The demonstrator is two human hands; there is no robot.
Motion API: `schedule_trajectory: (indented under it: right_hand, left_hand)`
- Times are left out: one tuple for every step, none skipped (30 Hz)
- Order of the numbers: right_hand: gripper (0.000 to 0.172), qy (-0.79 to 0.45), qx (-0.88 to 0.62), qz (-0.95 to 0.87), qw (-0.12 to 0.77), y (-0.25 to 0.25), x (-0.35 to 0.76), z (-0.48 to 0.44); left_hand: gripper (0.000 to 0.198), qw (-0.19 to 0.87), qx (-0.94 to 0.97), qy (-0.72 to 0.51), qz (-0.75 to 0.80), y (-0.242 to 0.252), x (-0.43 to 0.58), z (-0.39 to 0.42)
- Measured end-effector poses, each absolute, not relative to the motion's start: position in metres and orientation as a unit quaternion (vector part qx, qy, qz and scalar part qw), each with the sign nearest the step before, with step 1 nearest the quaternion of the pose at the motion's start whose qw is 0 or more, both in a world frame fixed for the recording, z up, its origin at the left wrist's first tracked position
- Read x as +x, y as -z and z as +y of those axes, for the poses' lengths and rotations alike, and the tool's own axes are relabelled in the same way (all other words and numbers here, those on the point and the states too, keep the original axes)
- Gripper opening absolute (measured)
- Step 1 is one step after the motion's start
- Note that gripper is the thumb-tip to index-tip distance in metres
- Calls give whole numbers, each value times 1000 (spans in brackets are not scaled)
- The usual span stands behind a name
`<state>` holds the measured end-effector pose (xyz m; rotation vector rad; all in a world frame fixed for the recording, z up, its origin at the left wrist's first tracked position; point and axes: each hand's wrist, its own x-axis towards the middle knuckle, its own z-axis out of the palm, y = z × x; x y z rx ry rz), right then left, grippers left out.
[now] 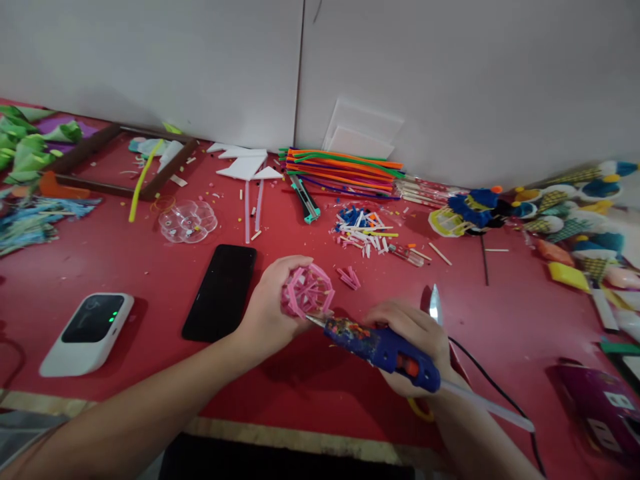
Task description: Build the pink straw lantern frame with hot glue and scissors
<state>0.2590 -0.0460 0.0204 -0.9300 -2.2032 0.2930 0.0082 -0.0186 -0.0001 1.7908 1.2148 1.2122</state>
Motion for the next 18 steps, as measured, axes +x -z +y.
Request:
schedule_trajectory:
  right_hand:
    - [23, -114, -362, -854, 356, -20, 259, -46]
    - [23, -114, -363, -854, 355, -20, 260, -46]
    - [23, -114, -361, -855, 354, -20, 260, -46]
    - [23, -112, -361, -855, 354, -20, 260, -46]
    - [22, -110, -361, -856, 353, -20, 259, -46]
    - [21, -109, -362, -856, 353, -20, 259, -46]
    - [21, -109, -363, -856, 353, -20, 259, -46]
    - [20, -109, -363, -856, 353, -20, 259, -46]
    - [20, -110, -362, -856, 352, -20, 259, -46]
    - [20, -112, -361, -857, 350, -20, 259, -46]
    - [21, -114, -359, -857, 351, -19, 259, -46]
    - [22, -116, -360, -856, 351, -19, 259, -46]
    - [22, -117, -360, -856, 353, -19, 259, -46]
    - [22, -118, -359, -855, 355, -19, 259, -46]
    - [21, -118, -356, -855, 358, -19, 259, -46]
    - [21, -117, -353, -856, 360, -19, 259, -46]
    - [20, -116, -351, -857, 360, -19, 260, -46]
    - [19, -115, -349, -858, 359, -20, 260, -46]
  left_hand:
    - [67, 326, 682, -463, 463, 0, 8, -19]
    - [66, 328, 679, -466, 463, 1, 8, -19]
    - [65, 330, 676, -469, 463, 1, 9, -19]
    - [64, 332, 674, -471, 462, 1, 10, -19]
    - [64, 335, 672, -473, 461, 1, 10, -19]
    - [64, 337, 671, -474, 460, 1, 11, -19]
    - [64, 340, 671, -473, 459, 1, 11, -19]
    - [65, 342, 670, -472, 459, 1, 11, -19]
    - [65, 344, 670, -471, 460, 1, 12, -19]
    - [65, 345, 669, -470, 461, 0, 12, -19]
    - [65, 345, 668, -470, 462, 0, 12, -19]
    - [65, 344, 668, -470, 463, 0, 11, -19]
    - [65, 344, 669, -469, 463, 0, 11, -19]
    - [65, 343, 670, -469, 463, 0, 11, -19]
    - [66, 342, 671, -469, 462, 1, 11, -19]
    - [66, 341, 673, -470, 459, 1, 11, -19]
    - [66, 339, 674, -471, 457, 1, 11, -19]
    - [67, 339, 675, -472, 455, 1, 10, -19]
